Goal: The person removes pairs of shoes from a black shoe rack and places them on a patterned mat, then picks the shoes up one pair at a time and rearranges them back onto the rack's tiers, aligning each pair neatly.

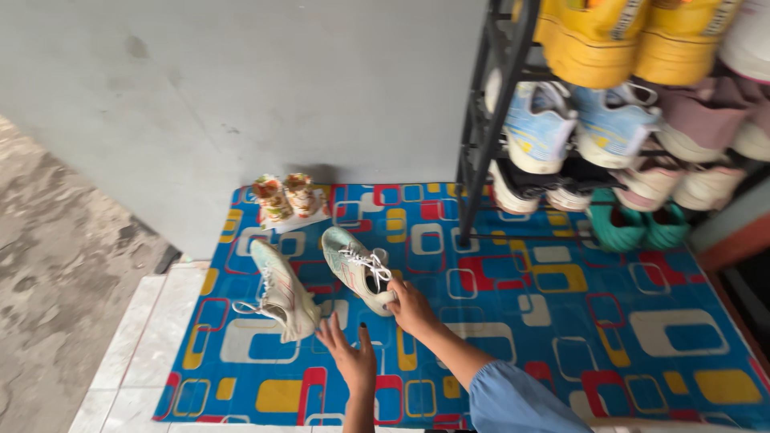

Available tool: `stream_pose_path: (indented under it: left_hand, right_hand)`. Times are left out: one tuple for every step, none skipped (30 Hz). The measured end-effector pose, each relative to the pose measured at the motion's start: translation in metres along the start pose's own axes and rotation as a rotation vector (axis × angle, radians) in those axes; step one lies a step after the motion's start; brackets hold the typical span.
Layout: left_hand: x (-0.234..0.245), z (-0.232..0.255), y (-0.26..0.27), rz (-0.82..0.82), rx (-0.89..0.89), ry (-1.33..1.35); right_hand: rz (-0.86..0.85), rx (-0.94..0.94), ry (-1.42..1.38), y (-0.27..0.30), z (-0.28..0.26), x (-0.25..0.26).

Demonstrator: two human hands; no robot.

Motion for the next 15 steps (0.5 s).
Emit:
stream_pose_path:
  left_hand:
    - [-0.006, 0.003, 0.007, -0.041, 0.006, 0.042]
    - [-0.012, 0.005, 0.015, -0.082, 0.013, 0.083]
    - [-0.018, 0.008, 0.022, -0.124, 0.017, 0.124]
    - [-0.024, 0.010, 0.030, -0.173, 0.032, 0.149]
    - [-0.029, 0.013, 0.040, -0.222, 0.050, 0.173]
    - [-0.035, 0.015, 0.051, -0.272, 0.069, 0.196]
    - [-0.040, 0.016, 0.060, -0.335, 0.122, 0.260]
    - [-0.046, 0.018, 0.070, -0.398, 0.176, 0.323]
    - [-0.051, 0.018, 0.081, -0.458, 0.234, 0.386]
    - [-0.056, 0.019, 0.093, -0.494, 0.263, 0.419]
    - [-0.061, 0.020, 0.103, -0.529, 0.292, 0.452]
    - [-0.066, 0.020, 0.114, -0.564, 0.322, 0.484]
    - [-0.070, 0.021, 0.124, -0.593, 0.314, 0.493]
    - [-0.074, 0.022, 0.134, -0.622, 0.306, 0.503]
    - [-0.078, 0.023, 0.144, -0.650, 0.298, 0.513]
  right_hand:
    - [0.004, -0.035, -0.014, 0.012, 0.005, 0.006]
    - [0.009, -0.070, -0.029, 0.024, 0.010, 0.013]
    - [0.044, -0.045, -0.025, 0.036, 0.014, 0.019]
    - [0.078, -0.019, -0.021, 0.049, 0.018, 0.026]
    - [0.110, 0.005, -0.016, 0.064, 0.022, 0.032]
    - [0.108, -0.022, -0.022, 0.078, 0.026, 0.038]
    - [0.108, -0.045, -0.027, 0.091, 0.029, 0.045]
    - [0.107, -0.068, -0.033, 0.103, 0.032, 0.051]
    - [0.118, -0.074, -0.049, 0.116, 0.035, 0.058]
    - [0.129, -0.079, -0.065, 0.130, 0.037, 0.064]
    - [0.139, -0.083, -0.082, 0.142, 0.039, 0.070]
    - [0.153, -0.082, -0.073, 0.153, 0.041, 0.076]
    - [0.167, -0.081, -0.066, 0.165, 0.043, 0.082]
    - [0.181, -0.080, -0.058, 0.176, 0.045, 0.087]
    - [0.185, -0.117, -0.046, 0.187, 0.047, 0.092]
Point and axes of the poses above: each hand's wrist, its own y-axis away from the middle knuckle, its own x-axis out of the back of the hand, z = x × y, the point moved 1 cm from there along -y, towards the middle knuckle, and after that the axes turned 3 degrees about x, right-handed, at the moved point
